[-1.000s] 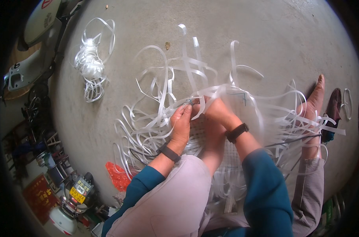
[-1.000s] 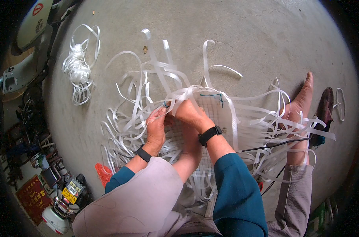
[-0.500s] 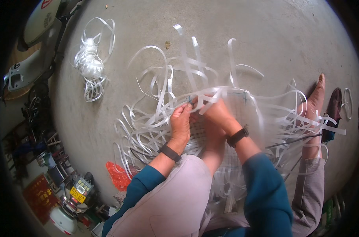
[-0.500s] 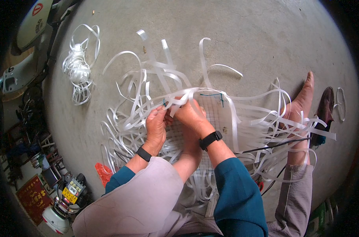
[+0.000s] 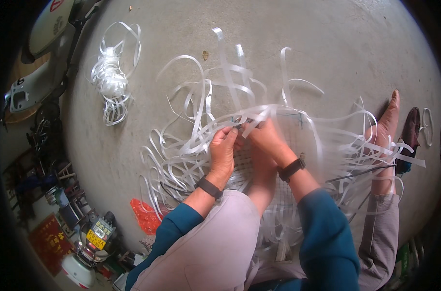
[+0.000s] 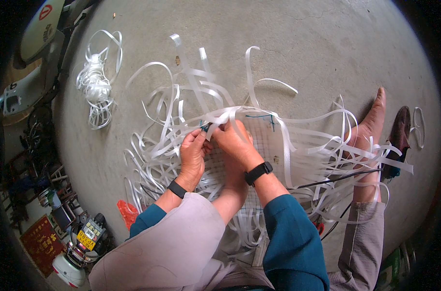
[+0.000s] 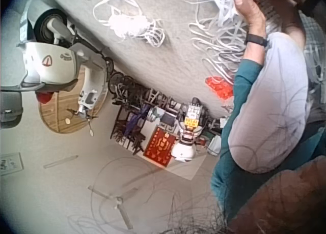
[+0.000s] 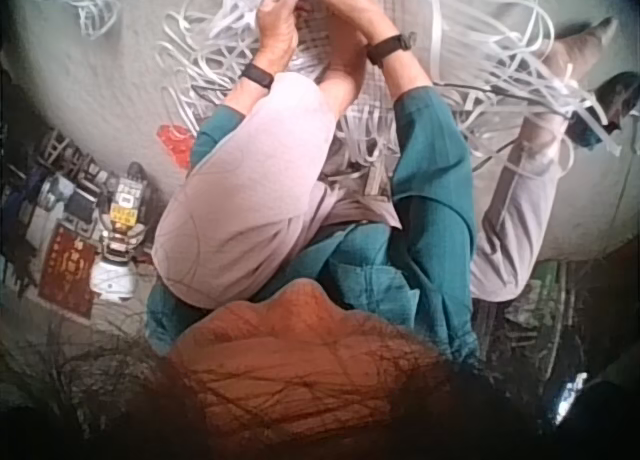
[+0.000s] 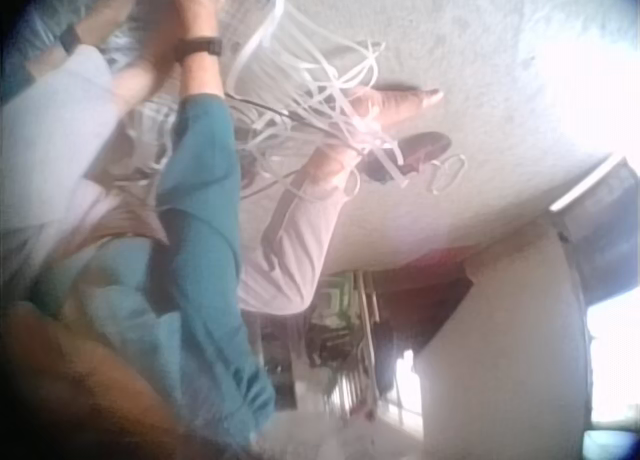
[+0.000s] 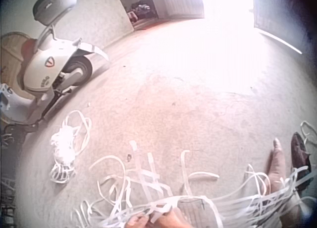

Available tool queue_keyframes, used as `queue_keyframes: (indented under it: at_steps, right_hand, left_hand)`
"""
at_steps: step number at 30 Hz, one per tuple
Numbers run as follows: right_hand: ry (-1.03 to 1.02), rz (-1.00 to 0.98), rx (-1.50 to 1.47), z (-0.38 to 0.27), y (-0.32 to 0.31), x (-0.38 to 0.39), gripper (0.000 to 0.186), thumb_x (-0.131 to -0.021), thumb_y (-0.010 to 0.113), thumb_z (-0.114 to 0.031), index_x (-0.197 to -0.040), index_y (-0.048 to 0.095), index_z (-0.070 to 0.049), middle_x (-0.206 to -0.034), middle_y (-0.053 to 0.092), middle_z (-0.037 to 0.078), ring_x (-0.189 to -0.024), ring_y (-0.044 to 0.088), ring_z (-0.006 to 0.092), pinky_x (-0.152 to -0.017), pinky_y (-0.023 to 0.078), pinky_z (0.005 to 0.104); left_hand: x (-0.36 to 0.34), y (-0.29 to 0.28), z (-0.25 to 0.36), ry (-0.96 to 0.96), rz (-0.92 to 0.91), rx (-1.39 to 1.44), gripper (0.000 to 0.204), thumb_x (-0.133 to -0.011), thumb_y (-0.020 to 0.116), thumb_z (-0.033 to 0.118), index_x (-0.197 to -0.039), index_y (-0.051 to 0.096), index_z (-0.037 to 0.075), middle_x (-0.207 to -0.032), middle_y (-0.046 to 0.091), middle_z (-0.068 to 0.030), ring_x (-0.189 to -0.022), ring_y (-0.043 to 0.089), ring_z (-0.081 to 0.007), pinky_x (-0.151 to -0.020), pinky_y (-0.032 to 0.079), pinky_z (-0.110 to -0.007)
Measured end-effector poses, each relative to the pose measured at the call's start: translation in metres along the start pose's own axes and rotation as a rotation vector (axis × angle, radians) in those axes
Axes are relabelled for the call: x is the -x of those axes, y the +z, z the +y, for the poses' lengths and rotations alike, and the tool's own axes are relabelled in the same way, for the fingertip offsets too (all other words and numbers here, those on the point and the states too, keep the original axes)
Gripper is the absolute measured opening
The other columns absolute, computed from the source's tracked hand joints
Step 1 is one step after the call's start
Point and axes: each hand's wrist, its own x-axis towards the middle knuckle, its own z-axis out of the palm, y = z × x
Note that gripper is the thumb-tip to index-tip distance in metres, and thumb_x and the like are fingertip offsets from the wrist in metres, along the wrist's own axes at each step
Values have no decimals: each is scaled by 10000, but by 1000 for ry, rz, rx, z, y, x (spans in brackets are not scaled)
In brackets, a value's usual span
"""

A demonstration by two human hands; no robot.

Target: The recorder is weaving a mat using white plastic strips and a blue string for reinforcement.

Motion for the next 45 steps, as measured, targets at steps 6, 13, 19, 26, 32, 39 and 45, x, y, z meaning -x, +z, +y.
queue_keyframes:
  at_steps: [6,13,19,26,32,39,45]
  right_hand:
    - [-1,66,-113,-16,2,17,269,-831,594,-230,-987,682,-29,-827,690,186,-775,686,325,-688,515,390]
    - [-164,89,276,-35,0,35,193,-841,653,-137,-995,667,-22,-852,658,144,-742,633,233,-677,502,336]
    - [-273,163,402,-30,4,33,206,-821,691,-198,-964,684,-51,-856,657,182,-745,647,327,-657,509,382]
    - [-272,212,501,-32,12,27,165,-835,611,-168,-809,638,-7,-789,642,221,-708,644,397,-600,493,477]
    - [-85,192,543,-50,13,25,217,-807,622,-191,-751,675,12,-694,629,251,-663,651,401,-563,495,480]
    - [-106,209,518,-51,9,27,231,-788,640,-223,-741,687,-1,-703,636,235,-667,649,404,-590,509,468]
    - [-285,251,548,-20,7,26,219,-759,696,-217,-853,672,-21,-727,637,218,-662,635,386,-577,502,455]
  left_hand:
    - [1,-2,2,21,1,-20,229,-902,666,170,-1074,605,32,-840,647,-30,-647,593,-121,-594,467,-255]
    - [3,3,0,44,-7,-14,211,-906,663,168,-1059,616,31,-847,657,-25,-666,588,-92,-595,464,-221]
    - [4,4,-3,65,4,-16,240,-912,652,158,-1105,608,22,-870,650,-10,-680,564,-74,-610,458,-218]
    - [5,3,-3,96,-37,-29,174,-921,642,124,-1056,647,15,-925,670,-16,-811,608,-79,-739,493,-223]
    - [5,1,-2,92,-35,-113,189,-935,615,114,-1083,624,-3,-903,658,-22,-737,582,-68,-661,479,-211]
    - [4,1,-2,102,42,-129,207,-927,628,118,-1098,617,2,-912,658,-22,-750,586,-66,-666,482,-210]
    - [4,7,-1,92,14,-44,137,-901,670,111,-996,654,14,-908,675,-18,-792,603,-67,-718,479,-205]
